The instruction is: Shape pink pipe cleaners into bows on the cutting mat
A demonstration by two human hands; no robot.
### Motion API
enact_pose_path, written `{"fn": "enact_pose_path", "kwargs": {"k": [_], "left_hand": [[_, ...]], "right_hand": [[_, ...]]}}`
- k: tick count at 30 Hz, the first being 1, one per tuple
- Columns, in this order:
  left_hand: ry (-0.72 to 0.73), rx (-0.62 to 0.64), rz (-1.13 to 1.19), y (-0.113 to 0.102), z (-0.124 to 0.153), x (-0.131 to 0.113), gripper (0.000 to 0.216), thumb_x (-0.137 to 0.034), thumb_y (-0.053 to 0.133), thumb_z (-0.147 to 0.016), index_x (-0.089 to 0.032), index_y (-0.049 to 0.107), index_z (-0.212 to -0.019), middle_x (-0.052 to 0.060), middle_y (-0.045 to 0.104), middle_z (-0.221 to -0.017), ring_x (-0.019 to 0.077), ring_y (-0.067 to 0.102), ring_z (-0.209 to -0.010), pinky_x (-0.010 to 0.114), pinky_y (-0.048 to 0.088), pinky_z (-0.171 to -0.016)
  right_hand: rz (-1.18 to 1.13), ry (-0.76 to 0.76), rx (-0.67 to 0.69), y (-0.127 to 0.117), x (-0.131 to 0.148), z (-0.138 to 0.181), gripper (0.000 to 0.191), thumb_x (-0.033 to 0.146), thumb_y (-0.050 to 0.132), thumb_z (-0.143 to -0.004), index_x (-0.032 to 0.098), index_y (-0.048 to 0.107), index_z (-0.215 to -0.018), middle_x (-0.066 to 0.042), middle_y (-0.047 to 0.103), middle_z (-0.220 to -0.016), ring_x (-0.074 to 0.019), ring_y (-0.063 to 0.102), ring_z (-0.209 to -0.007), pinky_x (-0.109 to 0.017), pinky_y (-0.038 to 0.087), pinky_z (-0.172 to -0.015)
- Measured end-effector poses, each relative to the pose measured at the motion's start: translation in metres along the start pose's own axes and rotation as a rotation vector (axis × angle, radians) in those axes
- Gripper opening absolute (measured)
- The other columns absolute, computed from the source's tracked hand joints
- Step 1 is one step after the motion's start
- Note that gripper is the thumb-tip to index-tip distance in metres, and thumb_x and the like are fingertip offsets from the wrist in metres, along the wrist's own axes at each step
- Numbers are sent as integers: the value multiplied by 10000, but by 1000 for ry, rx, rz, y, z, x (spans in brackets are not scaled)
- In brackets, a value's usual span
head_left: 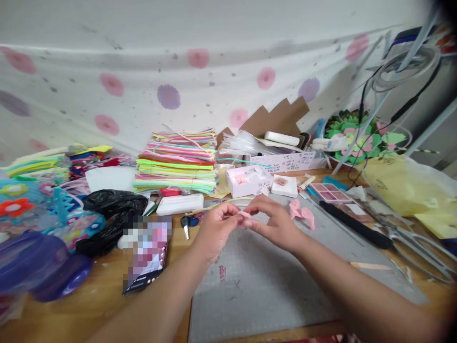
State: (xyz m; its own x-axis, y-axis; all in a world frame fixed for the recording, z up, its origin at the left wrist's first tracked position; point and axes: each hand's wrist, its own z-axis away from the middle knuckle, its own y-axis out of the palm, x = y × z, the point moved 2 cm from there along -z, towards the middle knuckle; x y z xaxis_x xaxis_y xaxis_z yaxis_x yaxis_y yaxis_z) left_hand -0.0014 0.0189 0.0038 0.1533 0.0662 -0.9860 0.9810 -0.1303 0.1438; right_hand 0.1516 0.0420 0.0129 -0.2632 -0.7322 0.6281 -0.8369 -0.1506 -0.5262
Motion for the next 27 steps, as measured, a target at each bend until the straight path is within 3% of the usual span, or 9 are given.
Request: {"fn": "enact_pose_path", "kwargs": {"k": [3,7,9,13,21,27], "left_hand": [[15,48,-58,-2,-2,2,167,-252,598,-788,-145,569,-664,-7,587,-681,126,522,-710,252,382,-717],[52,167,-180,-1,-3,5,164,-298,566,-824,-156,646,-805,26,589,-857,170,512,-876,288,363,-819],[66,184,-257,-1,-4,6,180,-309,560,-830,-165,664,-860,40,569,-924,188,501,-916,307,359,-840],[96,206,-312,-2,-4,9,215,-337,550,-836,-179,686,-785,37,508,-905,184,486,-901,312,357,-843],[179,298,-89,3,4,12,264,-399,581,-802,-190,722,-724,37,392,-880,176,419,-889,293,383,-786],[150,387,81,8,7,14,271,-424,610,-770,-189,721,-693,33,384,-853,166,424,-830,284,399,-710]], "right_hand": [[39,-29,18,5,-4,-5,251,254,518,-868,161,641,-671,-11,545,-621,-124,500,-634,-251,368,-625],[-47,132,-127,11,-14,-3,316,263,481,-882,144,570,-603,1,500,-575,-109,474,-579,-229,349,-567],[-144,189,-113,12,-16,-3,325,287,474,-882,144,550,-600,4,500,-576,-106,475,-569,-220,352,-553],[-237,185,-17,7,-15,-3,363,324,444,-888,144,531,-584,6,490,-560,-102,462,-551,-213,348,-533],[-78,8,-111,11,-6,3,370,248,445,-888,148,462,-531,22,425,-523,-84,416,-519,-211,298,-523],[-180,-67,-152,13,7,4,327,197,467,-869,144,484,-548,18,434,-564,-86,428,-554,-209,323,-553]]}}
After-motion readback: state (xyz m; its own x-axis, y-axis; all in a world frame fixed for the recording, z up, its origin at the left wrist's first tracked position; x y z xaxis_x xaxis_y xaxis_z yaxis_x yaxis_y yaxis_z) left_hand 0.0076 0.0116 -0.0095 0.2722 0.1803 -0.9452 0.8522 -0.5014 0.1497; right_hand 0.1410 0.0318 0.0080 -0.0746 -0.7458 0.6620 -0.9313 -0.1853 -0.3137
